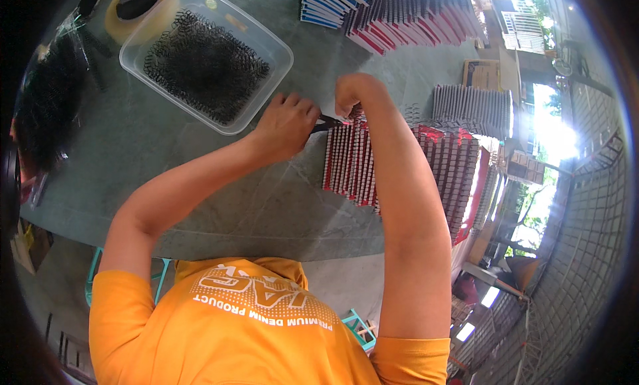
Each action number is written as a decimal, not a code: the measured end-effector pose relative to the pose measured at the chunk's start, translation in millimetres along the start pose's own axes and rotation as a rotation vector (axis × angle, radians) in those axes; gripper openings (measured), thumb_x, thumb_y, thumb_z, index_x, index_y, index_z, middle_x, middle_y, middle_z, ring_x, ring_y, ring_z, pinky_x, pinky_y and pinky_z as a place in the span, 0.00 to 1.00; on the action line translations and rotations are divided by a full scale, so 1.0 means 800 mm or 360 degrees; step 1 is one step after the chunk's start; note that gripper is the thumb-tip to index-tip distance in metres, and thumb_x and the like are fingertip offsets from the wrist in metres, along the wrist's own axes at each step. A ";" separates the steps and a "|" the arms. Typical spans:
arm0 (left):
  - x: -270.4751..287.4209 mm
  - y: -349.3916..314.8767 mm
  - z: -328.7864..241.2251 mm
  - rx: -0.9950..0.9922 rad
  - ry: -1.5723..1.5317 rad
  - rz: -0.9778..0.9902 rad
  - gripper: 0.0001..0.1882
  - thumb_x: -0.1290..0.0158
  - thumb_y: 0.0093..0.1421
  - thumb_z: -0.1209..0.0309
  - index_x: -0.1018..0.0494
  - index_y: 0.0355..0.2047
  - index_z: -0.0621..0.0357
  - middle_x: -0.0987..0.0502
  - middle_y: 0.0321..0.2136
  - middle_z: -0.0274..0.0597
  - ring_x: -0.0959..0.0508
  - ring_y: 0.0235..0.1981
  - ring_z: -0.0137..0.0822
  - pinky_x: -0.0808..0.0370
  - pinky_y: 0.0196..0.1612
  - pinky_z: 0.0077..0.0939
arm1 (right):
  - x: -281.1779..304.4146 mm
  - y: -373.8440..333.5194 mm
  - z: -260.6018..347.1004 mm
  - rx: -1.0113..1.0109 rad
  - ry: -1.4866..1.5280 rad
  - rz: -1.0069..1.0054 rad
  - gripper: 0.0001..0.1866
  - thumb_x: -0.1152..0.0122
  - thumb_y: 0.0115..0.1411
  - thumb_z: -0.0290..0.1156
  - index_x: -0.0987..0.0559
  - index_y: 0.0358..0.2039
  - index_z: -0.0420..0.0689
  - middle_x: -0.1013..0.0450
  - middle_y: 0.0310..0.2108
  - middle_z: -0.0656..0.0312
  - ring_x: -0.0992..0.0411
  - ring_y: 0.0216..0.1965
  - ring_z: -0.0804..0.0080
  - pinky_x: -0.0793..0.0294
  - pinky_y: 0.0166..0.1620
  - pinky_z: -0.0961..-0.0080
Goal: The person uses a pair of pliers to cut and bend the ends of plastic spiral bindings on a stack of notebooks.
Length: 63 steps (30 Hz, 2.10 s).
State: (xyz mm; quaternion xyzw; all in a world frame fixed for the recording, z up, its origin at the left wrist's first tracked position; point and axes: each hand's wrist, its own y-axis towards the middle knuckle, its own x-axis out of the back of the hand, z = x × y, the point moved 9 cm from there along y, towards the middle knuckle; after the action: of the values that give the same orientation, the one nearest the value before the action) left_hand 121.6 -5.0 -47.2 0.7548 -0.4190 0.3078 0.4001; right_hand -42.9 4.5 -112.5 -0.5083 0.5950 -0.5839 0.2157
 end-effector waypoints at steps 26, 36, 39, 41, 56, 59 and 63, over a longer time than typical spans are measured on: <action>0.011 0.011 -0.010 -0.0040 -0.0060 -0.0124 0.18 0.44 0.42 0.70 0.31 0.36 0.57 0.30 0.32 0.40 0.29 0.37 0.40 0.36 0.41 0.36 | 0.010 -0.063 0.021 0.0012 0.0308 0.0180 0.13 0.42 0.44 0.18 0.19 0.33 0.43 0.24 0.34 0.58 0.25 0.31 0.66 0.21 0.32 0.72; -0.020 0.018 -0.011 0.0045 -0.0201 0.0155 0.14 0.45 0.42 0.70 0.30 0.32 0.56 0.29 0.29 0.39 0.28 0.36 0.39 0.34 0.38 0.33 | 0.004 -0.065 0.024 0.0085 0.0281 0.0270 0.14 0.40 0.47 0.19 0.21 0.36 0.41 0.25 0.36 0.58 0.26 0.34 0.67 0.22 0.37 0.72; -0.018 0.014 -0.011 0.0026 -0.0285 0.0117 0.14 0.45 0.43 0.70 0.30 0.32 0.57 0.29 0.29 0.40 0.28 0.36 0.39 0.34 0.38 0.34 | 0.003 -0.064 0.024 0.0082 0.0238 0.0275 0.13 0.42 0.48 0.20 0.20 0.36 0.42 0.24 0.36 0.58 0.25 0.35 0.67 0.22 0.36 0.72; 0.000 0.009 -0.010 0.0029 -0.0155 -0.0047 0.15 0.45 0.42 0.70 0.30 0.32 0.57 0.29 0.29 0.39 0.28 0.36 0.40 0.35 0.39 0.34 | 0.002 -0.064 0.024 0.0059 0.0223 0.0266 0.13 0.44 0.49 0.21 0.20 0.36 0.42 0.25 0.36 0.58 0.25 0.35 0.66 0.22 0.37 0.72; 0.034 0.023 -0.014 -0.0024 0.0094 -0.0178 0.17 0.44 0.41 0.70 0.30 0.34 0.58 0.29 0.31 0.40 0.30 0.36 0.40 0.37 0.39 0.35 | 0.013 -0.067 0.022 -0.0008 0.0167 0.0133 0.16 0.43 0.46 0.24 0.22 0.38 0.42 0.25 0.36 0.59 0.26 0.35 0.66 0.22 0.36 0.73; 0.030 0.025 -0.015 -0.0061 0.0075 -0.0146 0.15 0.45 0.41 0.71 0.30 0.33 0.57 0.29 0.31 0.40 0.29 0.36 0.40 0.36 0.38 0.34 | 0.015 -0.069 0.024 -0.0030 0.0115 0.0132 0.16 0.43 0.46 0.25 0.22 0.38 0.43 0.25 0.36 0.59 0.26 0.36 0.66 0.22 0.36 0.72; 0.000 0.027 -0.006 0.0045 -0.0108 0.0105 0.13 0.45 0.42 0.72 0.30 0.31 0.57 0.29 0.30 0.40 0.28 0.35 0.41 0.34 0.37 0.34 | 0.011 -0.070 0.026 0.0006 0.0204 0.0189 0.16 0.43 0.47 0.23 0.22 0.40 0.44 0.25 0.37 0.61 0.26 0.36 0.66 0.22 0.37 0.73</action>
State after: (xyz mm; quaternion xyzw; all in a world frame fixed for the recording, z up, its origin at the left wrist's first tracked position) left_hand 102.1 -7.9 -37.2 0.7560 -0.4526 0.3010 0.3647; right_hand -8.7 -1.8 -63.2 -0.4333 0.6357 -0.6026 0.2123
